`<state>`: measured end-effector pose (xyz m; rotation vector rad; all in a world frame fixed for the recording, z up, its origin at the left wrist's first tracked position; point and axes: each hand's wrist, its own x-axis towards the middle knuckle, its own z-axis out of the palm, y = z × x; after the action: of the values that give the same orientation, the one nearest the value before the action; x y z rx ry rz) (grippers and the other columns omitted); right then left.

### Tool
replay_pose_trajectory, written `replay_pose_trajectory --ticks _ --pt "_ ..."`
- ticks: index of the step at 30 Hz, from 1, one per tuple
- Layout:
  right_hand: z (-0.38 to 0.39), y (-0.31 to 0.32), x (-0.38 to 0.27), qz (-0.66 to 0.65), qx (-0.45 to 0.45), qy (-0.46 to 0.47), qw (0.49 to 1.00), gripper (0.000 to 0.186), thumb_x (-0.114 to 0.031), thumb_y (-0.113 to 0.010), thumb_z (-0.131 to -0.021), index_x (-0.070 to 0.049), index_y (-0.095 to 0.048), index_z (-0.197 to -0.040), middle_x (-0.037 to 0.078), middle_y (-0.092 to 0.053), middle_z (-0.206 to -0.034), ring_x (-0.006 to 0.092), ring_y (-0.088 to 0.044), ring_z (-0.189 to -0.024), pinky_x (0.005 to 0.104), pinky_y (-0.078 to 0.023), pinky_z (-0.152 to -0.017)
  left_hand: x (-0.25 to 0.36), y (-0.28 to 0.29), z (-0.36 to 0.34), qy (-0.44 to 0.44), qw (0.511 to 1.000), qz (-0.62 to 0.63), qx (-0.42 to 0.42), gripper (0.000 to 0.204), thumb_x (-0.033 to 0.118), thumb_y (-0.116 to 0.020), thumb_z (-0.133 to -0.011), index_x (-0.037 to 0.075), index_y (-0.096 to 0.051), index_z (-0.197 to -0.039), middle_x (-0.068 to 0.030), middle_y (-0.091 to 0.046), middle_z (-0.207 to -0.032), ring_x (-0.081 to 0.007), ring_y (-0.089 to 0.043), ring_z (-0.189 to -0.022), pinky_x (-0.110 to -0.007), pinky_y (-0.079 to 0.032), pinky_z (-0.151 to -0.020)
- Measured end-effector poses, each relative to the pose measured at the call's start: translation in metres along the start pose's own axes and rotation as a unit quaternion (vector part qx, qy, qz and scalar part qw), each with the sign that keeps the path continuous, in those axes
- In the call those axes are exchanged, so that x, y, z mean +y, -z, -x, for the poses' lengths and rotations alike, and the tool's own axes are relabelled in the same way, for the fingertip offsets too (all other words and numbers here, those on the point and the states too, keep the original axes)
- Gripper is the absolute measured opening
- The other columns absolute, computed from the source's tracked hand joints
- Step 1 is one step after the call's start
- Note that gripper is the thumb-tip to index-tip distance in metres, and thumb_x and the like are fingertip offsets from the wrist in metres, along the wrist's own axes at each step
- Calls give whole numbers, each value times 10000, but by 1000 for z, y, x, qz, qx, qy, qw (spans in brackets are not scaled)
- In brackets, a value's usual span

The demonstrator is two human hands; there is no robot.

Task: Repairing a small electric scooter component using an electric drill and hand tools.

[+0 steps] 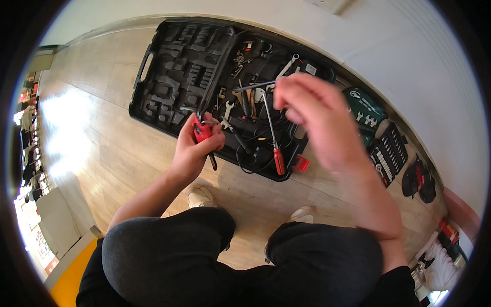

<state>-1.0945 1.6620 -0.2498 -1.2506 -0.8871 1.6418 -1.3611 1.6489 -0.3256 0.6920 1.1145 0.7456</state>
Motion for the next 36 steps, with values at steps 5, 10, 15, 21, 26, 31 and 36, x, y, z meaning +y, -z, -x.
replay_pose_trajectory --ticks 5,10,15,21,26,31,36 --pt "-1 -21 47 -237 -11 -194 952 237 -294 -579 -1041 -115 -669 -915 -18 -651 -894 87 -592 -853 276 -467 -741 13 -18 5 -189 973 -110 -74 394 -61 -756 -826 73 -443 -1024 -14 -531 -915 -77 -533 -822 -250 -469 -719" --pt "2 -34 60 -350 -15 -259 900 228 -289 -584 -1031 -101 -690 -958 53 -717 -1125 162 -632 -1048 334 -476 -948 13 -41 9 -180 974 -140 -15 436 -3 -818 -804 48 -465 -1054 -24 -638 -921 -71 -612 -869 -249 -530 -764" --pt "5 -58 61 -404 2 -236 884 253 -294 -558 -1038 -85 -692 -985 27 -660 -1308 158 -563 -1191 351 -387 -1064 12 -49 9 -161 974 -153 54 392 76 -850 -795 27 -528 -1013 -61 -687 -951 -85 -644 -867 -274 -553 -770" --pt "13 -71 76 -446 -16 -151 882 231 -296 -518 -1065 -127 -673 -1100 5 -554 -1466 167 -474 -1329 370 -319 -1138 8 -55 10 -130 974 -174 70 356 40 -840 -814 23 -585 -1061 -75 -714 -1013 -110 -680 -911 -259 -552 -809" --pt "13 -74 81 -439 13 -152 886 203 -282 -548 -1066 -161 -661 -1184 -7 -554 -1468 167 -480 -1330 386 -300 -1163 4 -58 9 -158 964 -192 93 381 73 -866 -787 34 -563 -1014 -39 -680 -939 -84 -641 -881 -258 -546 -786" --pt "12 -68 79 -431 30 -202 879 193 -280 -595 -1044 -161 -676 -1170 -11 -632 -1335 147 -525 -1264 361 -336 -1123 13 -60 11 -150 951 -263 63 394 101 -856 -779 27 -536 -996 -40 -657 -912 -73 -612 -855 -252 -529 -752" --pt "7 -47 62 -317 -22 -232 919 167 -278 -617 -1024 -155 -697 -1104 -11 -660 -1176 134 -562 -1160 328 -389 -1046 1 -45 9 -138 959 -241 62 429 137 -845 -749 23 -544 -1033 -80 -696 -881 -137 -677 -785 -286 -548 -725"
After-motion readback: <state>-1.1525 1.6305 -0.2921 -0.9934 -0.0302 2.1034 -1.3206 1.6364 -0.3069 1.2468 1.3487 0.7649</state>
